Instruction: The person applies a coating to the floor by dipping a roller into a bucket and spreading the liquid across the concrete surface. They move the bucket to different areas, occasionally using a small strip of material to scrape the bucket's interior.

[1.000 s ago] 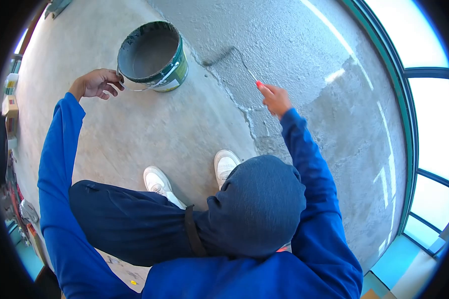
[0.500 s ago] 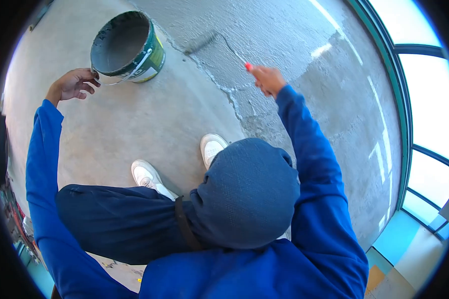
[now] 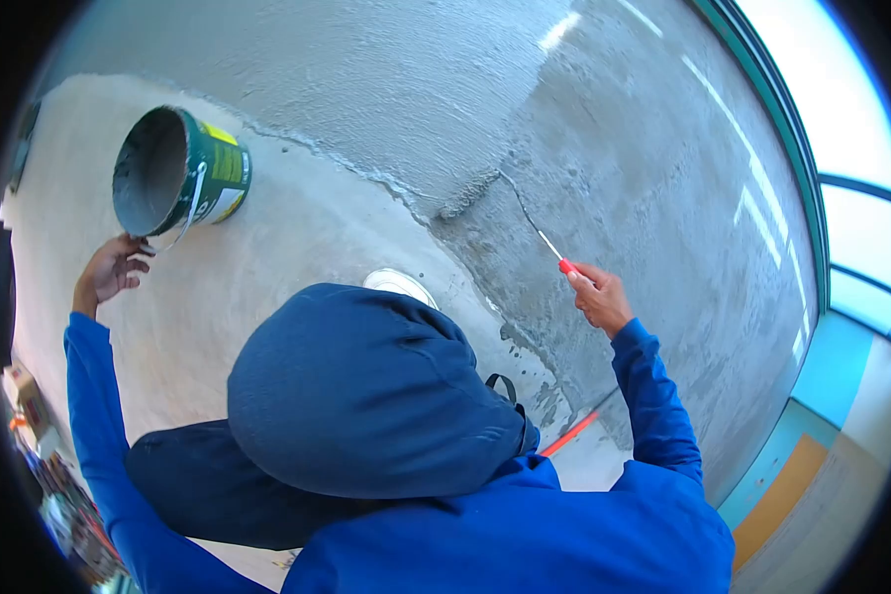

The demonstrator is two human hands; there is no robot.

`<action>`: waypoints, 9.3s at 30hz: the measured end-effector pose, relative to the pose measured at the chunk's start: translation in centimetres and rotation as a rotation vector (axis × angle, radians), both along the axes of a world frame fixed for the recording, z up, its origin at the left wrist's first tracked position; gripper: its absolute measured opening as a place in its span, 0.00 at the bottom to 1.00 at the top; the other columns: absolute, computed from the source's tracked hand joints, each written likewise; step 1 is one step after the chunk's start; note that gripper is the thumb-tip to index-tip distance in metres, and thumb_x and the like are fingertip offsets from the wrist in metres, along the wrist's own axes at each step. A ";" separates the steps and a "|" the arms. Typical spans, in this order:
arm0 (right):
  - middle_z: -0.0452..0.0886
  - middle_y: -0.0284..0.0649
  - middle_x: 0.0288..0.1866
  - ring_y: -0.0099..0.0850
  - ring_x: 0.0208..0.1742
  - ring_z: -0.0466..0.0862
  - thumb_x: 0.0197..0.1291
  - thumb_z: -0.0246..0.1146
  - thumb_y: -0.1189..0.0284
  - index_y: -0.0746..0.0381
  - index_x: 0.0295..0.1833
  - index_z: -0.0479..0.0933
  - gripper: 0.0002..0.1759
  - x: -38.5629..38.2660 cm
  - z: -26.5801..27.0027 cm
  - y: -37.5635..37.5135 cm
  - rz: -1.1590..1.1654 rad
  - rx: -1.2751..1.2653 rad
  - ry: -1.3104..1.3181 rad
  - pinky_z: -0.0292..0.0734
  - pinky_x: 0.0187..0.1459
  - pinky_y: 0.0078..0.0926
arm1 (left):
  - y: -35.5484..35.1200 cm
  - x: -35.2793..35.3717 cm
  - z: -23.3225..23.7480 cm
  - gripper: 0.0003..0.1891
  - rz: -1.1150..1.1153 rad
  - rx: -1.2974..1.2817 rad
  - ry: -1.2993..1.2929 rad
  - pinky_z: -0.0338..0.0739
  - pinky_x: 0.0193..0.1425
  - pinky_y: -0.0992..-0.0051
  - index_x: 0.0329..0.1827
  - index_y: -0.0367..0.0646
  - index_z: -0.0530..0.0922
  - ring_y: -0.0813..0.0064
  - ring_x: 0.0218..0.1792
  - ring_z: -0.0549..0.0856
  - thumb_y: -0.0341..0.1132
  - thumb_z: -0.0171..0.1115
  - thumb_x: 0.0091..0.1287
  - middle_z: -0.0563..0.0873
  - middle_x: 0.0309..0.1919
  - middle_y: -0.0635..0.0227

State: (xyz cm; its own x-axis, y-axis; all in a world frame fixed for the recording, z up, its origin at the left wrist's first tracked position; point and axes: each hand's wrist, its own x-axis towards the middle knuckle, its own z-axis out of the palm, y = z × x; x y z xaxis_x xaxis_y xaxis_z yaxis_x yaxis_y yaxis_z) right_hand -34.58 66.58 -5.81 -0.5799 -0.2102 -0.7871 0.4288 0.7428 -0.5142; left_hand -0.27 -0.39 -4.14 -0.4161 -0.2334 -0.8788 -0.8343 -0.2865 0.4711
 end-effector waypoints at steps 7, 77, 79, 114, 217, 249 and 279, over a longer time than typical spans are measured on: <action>0.74 0.30 0.25 0.18 0.24 0.73 0.68 0.60 0.59 0.62 0.55 0.80 0.20 1.6 -4.4 -3.7 0.210 -0.127 0.277 0.68 0.27 0.22 | 0.4 -0.7 0.5 0.14 0.034 0.008 -0.027 0.74 0.37 0.76 0.53 0.50 0.74 0.77 0.40 0.81 0.40 0.56 0.67 0.82 0.44 0.71; 0.78 0.37 0.21 0.26 0.20 0.76 0.64 0.61 0.52 0.60 0.52 0.83 0.24 -5.0 -8.2 -35.2 0.509 -0.290 0.416 0.71 0.23 0.29 | 0.6 -0.1 1.8 0.10 0.033 0.016 0.006 0.73 0.40 0.73 0.46 0.50 0.76 0.77 0.39 0.82 0.43 0.56 0.69 0.83 0.43 0.71; 0.76 0.35 0.21 0.24 0.17 0.72 0.64 0.61 0.52 0.59 0.53 0.83 0.24 -4.9 -7.0 -37.7 0.460 -0.295 0.312 0.66 0.19 0.27 | 0.6 -0.2 1.8 0.09 0.040 0.014 0.006 0.73 0.39 0.73 0.46 0.50 0.76 0.77 0.39 0.82 0.43 0.56 0.69 0.83 0.43 0.71; 0.75 0.34 0.19 0.23 0.13 0.68 0.63 0.61 0.54 0.57 0.42 0.83 0.18 -6.3 -8.2 -45.5 0.602 -0.169 0.095 0.60 0.14 0.26 | 0.7 0.0 2.0 0.09 0.063 -0.003 0.002 0.74 0.39 0.72 0.47 0.49 0.77 0.76 0.40 0.82 0.42 0.56 0.71 0.84 0.43 0.70; 0.79 0.36 0.27 0.25 0.27 0.77 0.66 0.60 0.56 0.61 0.54 0.81 0.21 -1.5 -4.4 -6.5 0.438 -0.073 0.396 0.72 0.31 0.29 | 1.0 -0.8 1.2 0.13 0.039 0.007 -0.013 0.73 0.39 0.73 0.51 0.50 0.76 0.75 0.40 0.81 0.43 0.56 0.68 0.82 0.45 0.69; 0.75 0.33 0.26 0.21 0.24 0.73 0.66 0.61 0.56 0.62 0.53 0.81 0.21 -4.7 -4.9 -9.6 0.476 -0.141 0.276 0.68 0.26 0.25 | 0.8 -0.2 1.1 0.13 0.047 -0.010 -0.010 0.73 0.39 0.74 0.52 0.50 0.75 0.77 0.41 0.80 0.44 0.55 0.70 0.82 0.45 0.70; 0.73 0.34 0.21 0.20 0.16 0.69 0.64 0.61 0.50 0.59 0.55 0.82 0.25 -7.5 -6.9 -20.4 0.388 -0.179 0.169 0.61 0.15 0.23 | 1.0 -0.2 1.8 0.14 0.041 -0.013 0.002 0.73 0.39 0.75 0.53 0.50 0.75 0.77 0.41 0.80 0.45 0.56 0.70 0.82 0.45 0.71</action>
State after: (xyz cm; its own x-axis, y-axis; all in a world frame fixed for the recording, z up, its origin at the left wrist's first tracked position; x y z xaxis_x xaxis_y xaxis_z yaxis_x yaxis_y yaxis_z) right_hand -42.08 46.21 -12.76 -0.5487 -0.5612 -0.6197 0.0356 0.7249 -0.6879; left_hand -0.51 0.57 -2.36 -0.4082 -0.2615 -0.8746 -0.8209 -0.3139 0.4770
